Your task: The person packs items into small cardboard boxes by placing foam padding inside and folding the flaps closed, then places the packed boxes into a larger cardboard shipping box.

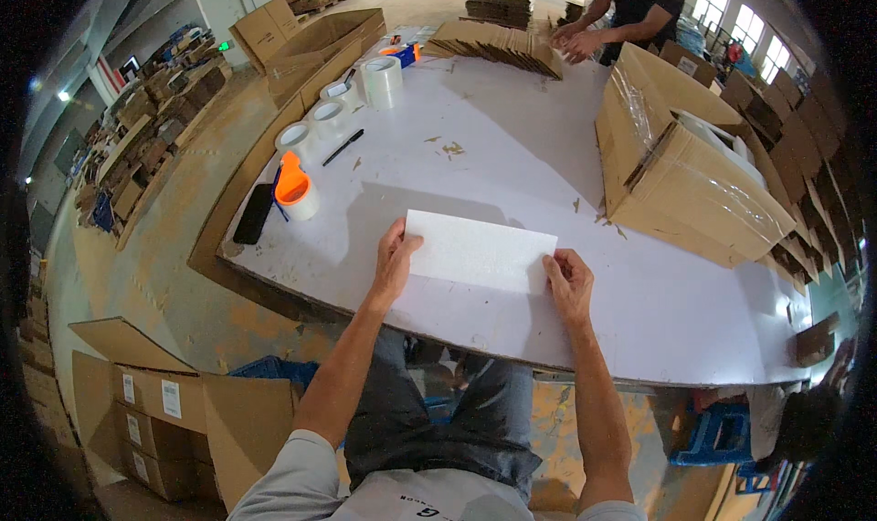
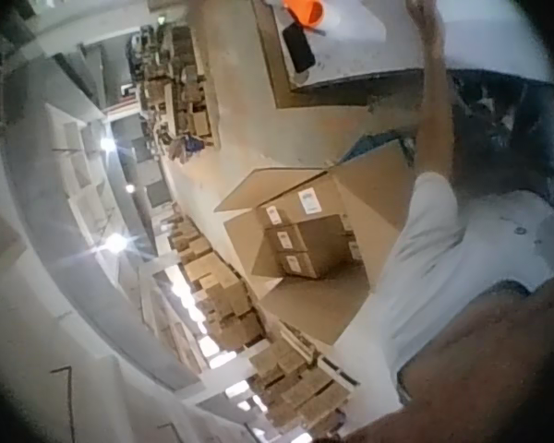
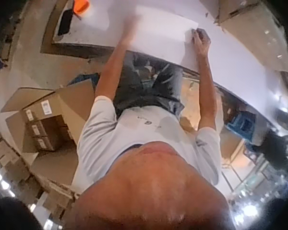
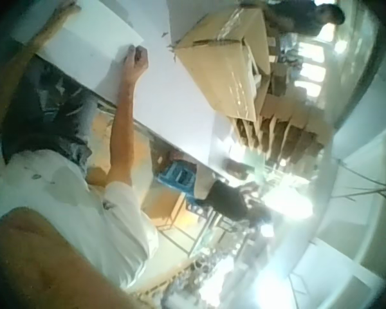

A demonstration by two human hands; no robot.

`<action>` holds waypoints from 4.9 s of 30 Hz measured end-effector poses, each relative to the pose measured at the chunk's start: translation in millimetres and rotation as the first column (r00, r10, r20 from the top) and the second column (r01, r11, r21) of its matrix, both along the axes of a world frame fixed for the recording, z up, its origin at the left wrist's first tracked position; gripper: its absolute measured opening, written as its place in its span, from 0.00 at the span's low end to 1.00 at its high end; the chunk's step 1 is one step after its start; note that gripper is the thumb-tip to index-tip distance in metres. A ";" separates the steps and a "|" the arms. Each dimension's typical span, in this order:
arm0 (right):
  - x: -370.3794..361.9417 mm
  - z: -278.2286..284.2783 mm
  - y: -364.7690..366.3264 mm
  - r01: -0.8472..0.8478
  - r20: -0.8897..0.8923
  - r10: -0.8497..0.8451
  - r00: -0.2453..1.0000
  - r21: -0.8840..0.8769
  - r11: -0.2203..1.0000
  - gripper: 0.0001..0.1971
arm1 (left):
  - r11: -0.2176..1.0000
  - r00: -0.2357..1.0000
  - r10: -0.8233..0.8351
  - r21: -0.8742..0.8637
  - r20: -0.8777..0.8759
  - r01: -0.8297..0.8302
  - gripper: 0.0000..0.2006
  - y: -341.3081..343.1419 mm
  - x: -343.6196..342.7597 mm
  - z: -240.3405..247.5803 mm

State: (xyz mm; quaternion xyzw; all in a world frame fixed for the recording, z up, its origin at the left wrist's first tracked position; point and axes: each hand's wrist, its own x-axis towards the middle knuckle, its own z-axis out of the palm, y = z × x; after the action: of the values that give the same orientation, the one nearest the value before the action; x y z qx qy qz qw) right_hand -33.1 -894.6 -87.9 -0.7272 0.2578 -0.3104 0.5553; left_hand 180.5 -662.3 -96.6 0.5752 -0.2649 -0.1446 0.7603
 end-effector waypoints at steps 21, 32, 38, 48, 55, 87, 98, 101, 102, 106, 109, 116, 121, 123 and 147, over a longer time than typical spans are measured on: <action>0.5 4.7 2.8 -0.010 -0.012 0.011 1.000 0.019 1.000 0.10 | 0.997 1.000 -0.009 0.071 0.012 0.008 0.12 1.0 -3.8 6.6; 0.0 0.2 -1.1 0.002 -0.030 -0.002 1.000 -0.006 1.000 0.10 | 0.998 1.000 0.006 0.062 0.017 -0.007 0.14 -2.0 -3.6 2.7; 0.1 -0.3 0.0 0.007 -0.017 -0.008 1.000 -0.021 1.000 0.11 | 0.997 0.998 0.038 0.061 0.058 -0.042 0.15 -4.4 -2.5 0.5; 0.9 4.0 3.4 0.003 -0.008 -0.003 1.000 -0.010 1.000 0.11 | 0.993 0.996 0.050 0.100 0.073 -0.058 0.15 -4.0 0.2 -2.7; 0.1 5.4 3.5 0.014 -0.027 -0.014 1.000 -0.001 1.000 0.11 | 0.992 0.997 0.047 0.116 0.060 -0.054 0.15 -2.8 -3.3 3.0; 0.3 2.1 1.9 -0.011 0.003 0.011 1.000 0.015 1.000 0.10 | 0.992 0.996 0.060 0.103 0.073 -0.067 0.15 -4.5 -0.9 -1.7; 1.6 -3.5 -3.1 0.009 -0.005 -0.009 1.000 -0.032 0.999 0.11 | 0.990 0.998 0.044 0.134 0.054 -0.051 0.14 -2.5 -5.1 9.0; 1.2 -4.6 -3.8 0.007 0.004 -0.007 1.000 -0.018 1.000 0.11 | 0.993 0.998 0.041 0.112 0.052 -0.047 0.14 -3.1 -4.4 6.0; 0.7 -3.5 -3.4 0.008 0.004 -0.008 1.000 -0.018 1.000 0.11 | 0.991 0.997 0.043 0.121 0.058 -0.050 0.14 -2.8 -2.9 4.2; 0.9 5.5 4.2 0.011 -0.028 -0.010 1.000 0.011 1.000 0.11 | 0.996 0.999 0.044 0.073 0.029 -0.046 0.13 -1.7 -5.2 5.8; 3.9 3.5 6.1 0.014 0.006 -0.014 1.000 -0.003 1.000 0.10 | 0.994 0.997 0.058 0.089 0.049 -0.062 0.12 2.3 -1.2 1.9; 3.4 -9.6 -0.9 0.048 0.032 -0.047 0.998 -0.049 0.998 0.08 | 0.984 0.996 0.091 0.152 0.011 -0.092 0.11 -2.0 -7.2 7.8; 5.5 -18.2 -8.0 0.084 0.023 -0.082 0.996 -0.131 0.988 0.10 | 0.989 0.999 0.046 0.143 0.003 -0.046 0.18 -3.3 3.2 -4.2; 2.6 -14.7 -7.6 0.093 0.035 -0.090 0.995 -0.108 0.990 0.11 | 0.993 0.998 0.057 0.100 -0.012 -0.056 0.16 -8.7 -6.2 4.0; 0.3 2.4 3.7 0.058 0.094 -0.054 0.994 -0.047 0.997 0.11 | 0.996 1.000 -0.008 0.089 -0.012 0.009 0.18 3.1 3.3 0.1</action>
State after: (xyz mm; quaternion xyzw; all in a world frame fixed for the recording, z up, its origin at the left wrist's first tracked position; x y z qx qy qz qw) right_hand -32.8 -890.9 -85.5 -0.7182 0.2444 -0.3654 0.5393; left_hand 183.8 -659.2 -96.5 0.6068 -0.2563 -0.1628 0.7346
